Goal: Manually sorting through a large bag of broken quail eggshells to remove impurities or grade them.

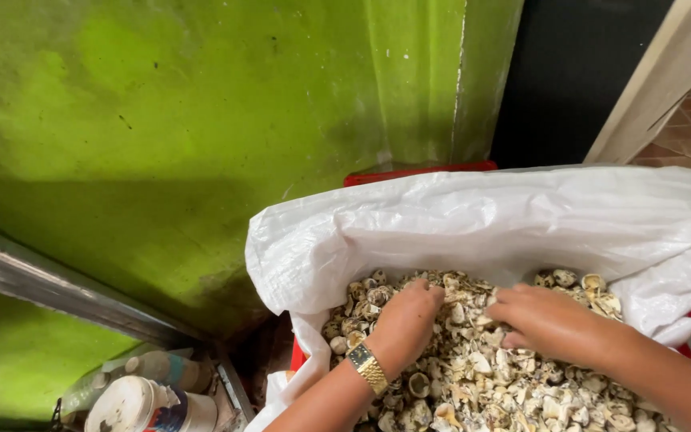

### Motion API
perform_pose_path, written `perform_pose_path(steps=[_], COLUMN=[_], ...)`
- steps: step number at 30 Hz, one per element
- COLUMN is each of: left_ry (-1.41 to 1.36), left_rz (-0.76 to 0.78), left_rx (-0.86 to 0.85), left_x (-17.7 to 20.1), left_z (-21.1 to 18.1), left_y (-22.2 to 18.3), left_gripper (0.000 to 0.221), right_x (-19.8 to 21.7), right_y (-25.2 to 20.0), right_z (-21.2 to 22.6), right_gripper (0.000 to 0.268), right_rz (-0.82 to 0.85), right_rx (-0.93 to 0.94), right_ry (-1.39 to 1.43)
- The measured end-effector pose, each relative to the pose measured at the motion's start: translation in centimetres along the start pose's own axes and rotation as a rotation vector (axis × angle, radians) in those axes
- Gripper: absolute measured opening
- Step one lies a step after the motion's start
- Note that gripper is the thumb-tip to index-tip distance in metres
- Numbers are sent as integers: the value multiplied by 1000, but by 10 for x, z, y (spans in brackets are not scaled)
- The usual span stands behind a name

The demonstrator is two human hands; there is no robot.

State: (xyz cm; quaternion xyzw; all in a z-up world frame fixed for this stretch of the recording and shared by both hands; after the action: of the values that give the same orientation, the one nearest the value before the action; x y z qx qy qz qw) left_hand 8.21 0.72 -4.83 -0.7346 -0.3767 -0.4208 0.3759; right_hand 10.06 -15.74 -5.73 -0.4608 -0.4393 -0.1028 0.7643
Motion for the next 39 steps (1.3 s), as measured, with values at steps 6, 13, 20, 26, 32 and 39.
perform_pose_path(steps=[6, 13, 20, 26, 32, 39], left_ry=[156, 143, 127, 6, -116, 126], left_rz=[-88, -304, -474, -500, -485, -462], left_rx=[-47, -246, -182, -396, -402, -413], left_x=[7, 9, 34, 43, 54, 44], left_z=[-9, -32, -46, -62, -70, -65], left_y=[0, -8, -17, -31, -36, -31], left_gripper=[32, 21, 22, 35, 31, 20], right_x=[18, 22, 51, 60, 55, 45], right_y=[-24, -26, -31, -44, -48, -34], right_z=[-10, -14, -8, 7, 22, 16], right_gripper=[37, 29, 29, 21, 30, 39], right_rz=[162, 188, -144, -286, -203, -140], right_rx=[-92, -75, -51, -6, 65, 257], right_ry=[110, 162, 388, 895, 1282, 1385])
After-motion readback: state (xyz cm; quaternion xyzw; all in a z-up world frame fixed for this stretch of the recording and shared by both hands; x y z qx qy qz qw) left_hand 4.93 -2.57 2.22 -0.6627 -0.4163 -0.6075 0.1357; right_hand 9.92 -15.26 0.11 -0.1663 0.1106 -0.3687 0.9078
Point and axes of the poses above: each hand's wrist, its own y-axis towards the middle knuckle, its own x-axis out of the back of the hand, z = x × y, the point moved 6 cm from there along y, towards the middle knuckle, and after that the axes turned 10 degrees about z, right-handed, at the moved point
